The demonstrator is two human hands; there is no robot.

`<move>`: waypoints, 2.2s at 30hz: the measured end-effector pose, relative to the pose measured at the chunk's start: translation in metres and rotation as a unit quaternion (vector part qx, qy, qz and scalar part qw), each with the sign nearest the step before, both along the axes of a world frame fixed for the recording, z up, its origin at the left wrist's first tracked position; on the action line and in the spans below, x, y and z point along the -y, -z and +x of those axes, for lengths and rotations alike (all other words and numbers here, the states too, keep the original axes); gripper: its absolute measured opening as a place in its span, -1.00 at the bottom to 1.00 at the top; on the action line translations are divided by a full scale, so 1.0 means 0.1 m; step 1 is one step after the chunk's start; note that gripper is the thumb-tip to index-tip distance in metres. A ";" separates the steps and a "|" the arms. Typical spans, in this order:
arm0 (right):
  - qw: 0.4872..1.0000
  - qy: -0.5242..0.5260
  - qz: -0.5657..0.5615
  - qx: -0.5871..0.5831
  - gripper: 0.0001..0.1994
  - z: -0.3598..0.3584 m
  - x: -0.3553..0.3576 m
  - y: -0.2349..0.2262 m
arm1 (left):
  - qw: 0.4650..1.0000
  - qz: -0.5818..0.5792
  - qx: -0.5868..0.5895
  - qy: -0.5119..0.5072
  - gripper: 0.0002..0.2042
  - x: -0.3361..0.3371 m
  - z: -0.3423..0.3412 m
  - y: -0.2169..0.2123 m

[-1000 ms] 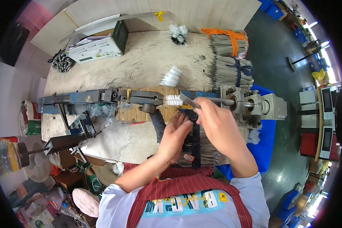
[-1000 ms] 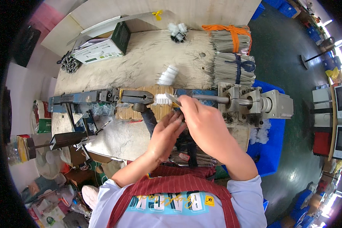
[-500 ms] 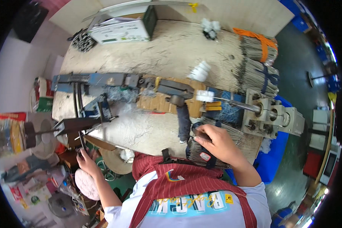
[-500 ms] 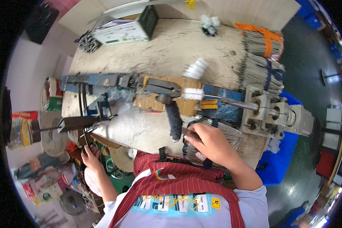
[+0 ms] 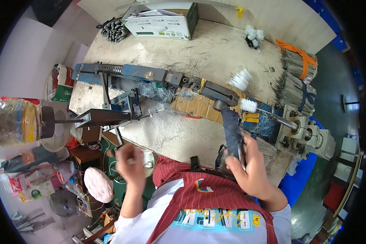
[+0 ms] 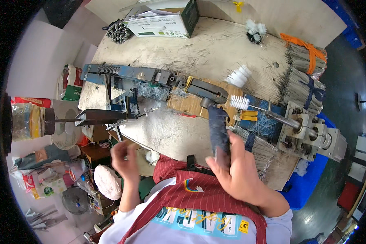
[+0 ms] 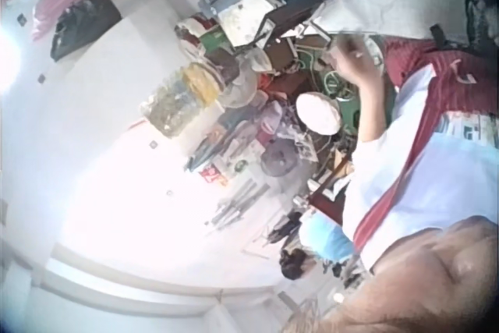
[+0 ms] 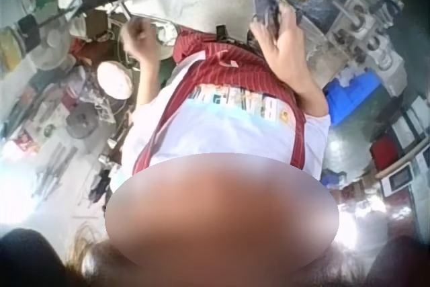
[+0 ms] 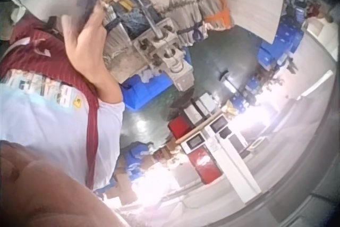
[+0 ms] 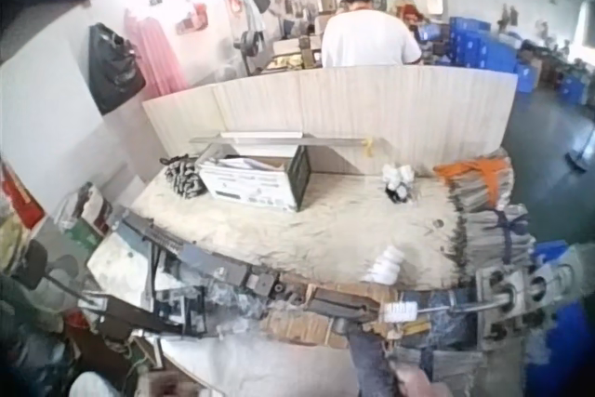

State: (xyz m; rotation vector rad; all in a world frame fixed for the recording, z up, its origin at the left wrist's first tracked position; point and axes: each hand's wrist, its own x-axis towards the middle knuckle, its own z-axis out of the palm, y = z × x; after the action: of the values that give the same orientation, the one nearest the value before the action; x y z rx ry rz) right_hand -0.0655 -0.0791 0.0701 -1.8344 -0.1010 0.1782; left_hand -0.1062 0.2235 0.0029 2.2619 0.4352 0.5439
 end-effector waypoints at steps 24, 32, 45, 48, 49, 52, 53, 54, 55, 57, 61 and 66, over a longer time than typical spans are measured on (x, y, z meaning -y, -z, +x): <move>0.797 -0.043 -0.580 0.163 -0.94 1.63 0.83 0.31 | 0.874 -0.444 -0.077 0.181 -0.78 0.62 0.86 0.27; 0.913 -0.025 -0.401 0.073 -0.88 0.13 1.13 -0.25 | 0.900 -0.350 -0.160 0.204 -0.80 0.60 0.69 0.38; 0.914 -0.025 -0.400 -0.068 -0.79 -0.84 1.34 0.58 | 0.886 -0.253 -0.110 0.372 -0.88 1.02 0.75 0.01; 0.932 0.018 -0.361 0.005 -0.84 -0.86 1.31 0.62 | 0.873 -0.275 -0.125 0.382 -0.89 1.17 0.73 -0.01; 0.930 0.021 -0.367 0.028 -0.85 -0.85 1.34 0.60 | 0.870 -0.269 -0.131 0.393 -0.89 1.22 0.74 -0.03; 0.914 -0.003 -0.401 0.053 -0.87 -0.75 1.43 0.38 | 0.857 -0.246 -0.146 0.428 -0.89 1.38 0.75 -0.16; 0.915 -0.007 -0.399 0.052 -0.87 -0.74 1.44 0.34 | 0.852 -0.232 -0.148 0.446 -0.90 1.42 0.75 -0.19; 0.915 -0.012 -0.399 0.052 -0.87 -0.72 1.48 0.30 | 0.848 -0.203 -0.148 0.466 -0.90 1.47 0.76 -0.24; 0.915 -0.016 -0.399 0.052 -0.86 -0.70 1.51 0.24 | 0.844 -0.174 -0.149 0.485 -0.90 1.52 0.78 -0.27; 0.926 -0.009 -0.370 0.075 -0.84 -0.63 1.58 0.04 | 0.831 -0.118 -0.087 0.537 -0.87 1.62 0.82 -0.26; 0.942 -0.006 -0.282 0.182 -0.80 -0.33 1.55 -0.37 | 0.750 -0.103 -0.045 0.652 -0.78 1.95 0.90 -0.45; 0.930 0.010 -0.283 0.235 -0.83 0.07 1.50 -0.46 | 0.690 -0.234 -0.248 0.638 -0.73 1.98 1.17 -0.60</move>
State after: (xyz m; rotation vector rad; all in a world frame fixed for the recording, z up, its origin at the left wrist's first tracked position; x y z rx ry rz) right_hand -0.0583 -0.2295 0.1162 -2.4249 -0.3988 -0.2838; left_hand 0.0107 0.0253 0.0631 1.6098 -0.7154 -0.8335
